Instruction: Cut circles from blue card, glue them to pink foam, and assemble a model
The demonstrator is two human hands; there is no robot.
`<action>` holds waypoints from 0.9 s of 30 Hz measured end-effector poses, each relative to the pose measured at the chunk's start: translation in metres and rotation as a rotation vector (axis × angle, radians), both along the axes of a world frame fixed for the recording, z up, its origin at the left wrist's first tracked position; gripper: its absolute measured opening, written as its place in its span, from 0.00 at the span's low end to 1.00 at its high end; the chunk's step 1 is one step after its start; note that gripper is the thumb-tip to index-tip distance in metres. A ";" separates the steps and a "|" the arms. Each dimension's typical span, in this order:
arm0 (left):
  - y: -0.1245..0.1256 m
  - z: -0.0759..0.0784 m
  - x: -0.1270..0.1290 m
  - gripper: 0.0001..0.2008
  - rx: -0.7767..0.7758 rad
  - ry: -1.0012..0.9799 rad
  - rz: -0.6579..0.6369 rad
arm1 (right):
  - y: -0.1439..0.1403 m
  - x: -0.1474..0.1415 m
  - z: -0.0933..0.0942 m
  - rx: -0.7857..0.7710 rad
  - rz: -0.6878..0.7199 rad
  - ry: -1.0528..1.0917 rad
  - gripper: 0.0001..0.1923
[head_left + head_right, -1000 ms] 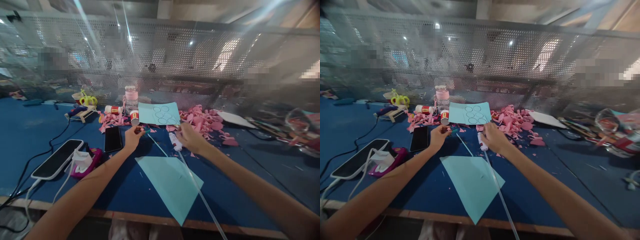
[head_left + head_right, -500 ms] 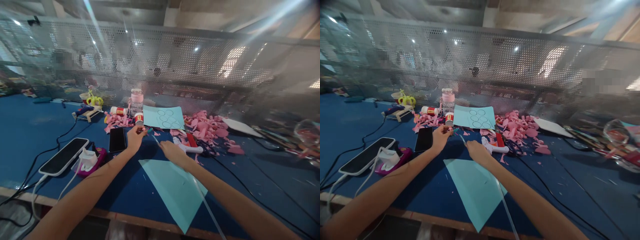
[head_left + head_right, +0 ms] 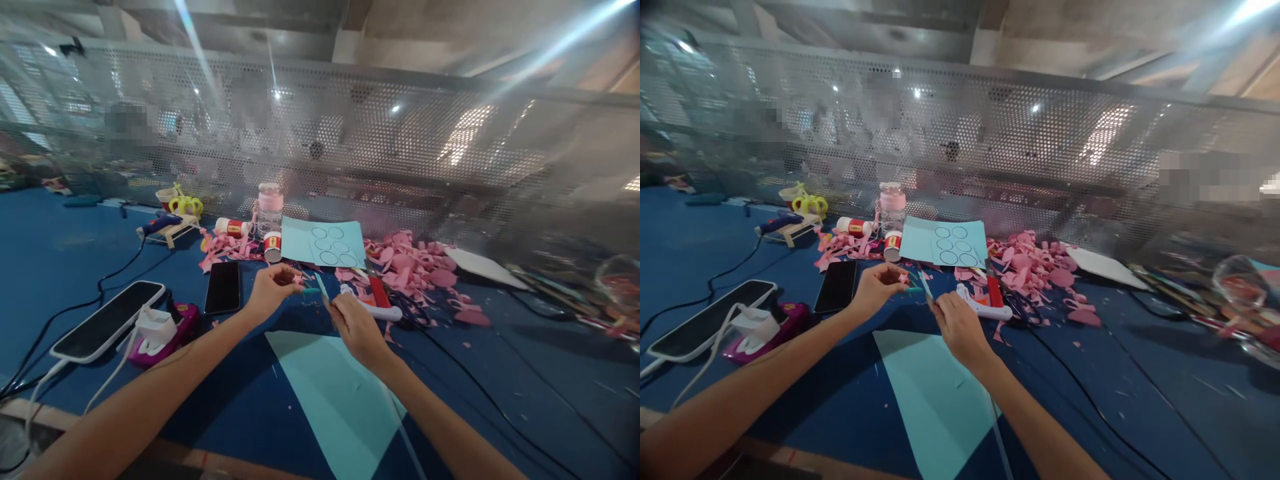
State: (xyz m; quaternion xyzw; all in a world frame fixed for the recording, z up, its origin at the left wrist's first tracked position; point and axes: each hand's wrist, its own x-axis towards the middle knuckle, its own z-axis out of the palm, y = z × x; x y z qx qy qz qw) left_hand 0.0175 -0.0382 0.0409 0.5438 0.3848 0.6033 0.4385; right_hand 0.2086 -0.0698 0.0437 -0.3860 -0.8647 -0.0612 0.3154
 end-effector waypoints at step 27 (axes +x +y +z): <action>-0.003 0.009 -0.004 0.13 0.050 0.154 -0.101 | -0.010 0.003 -0.005 -0.171 -0.021 -0.161 0.20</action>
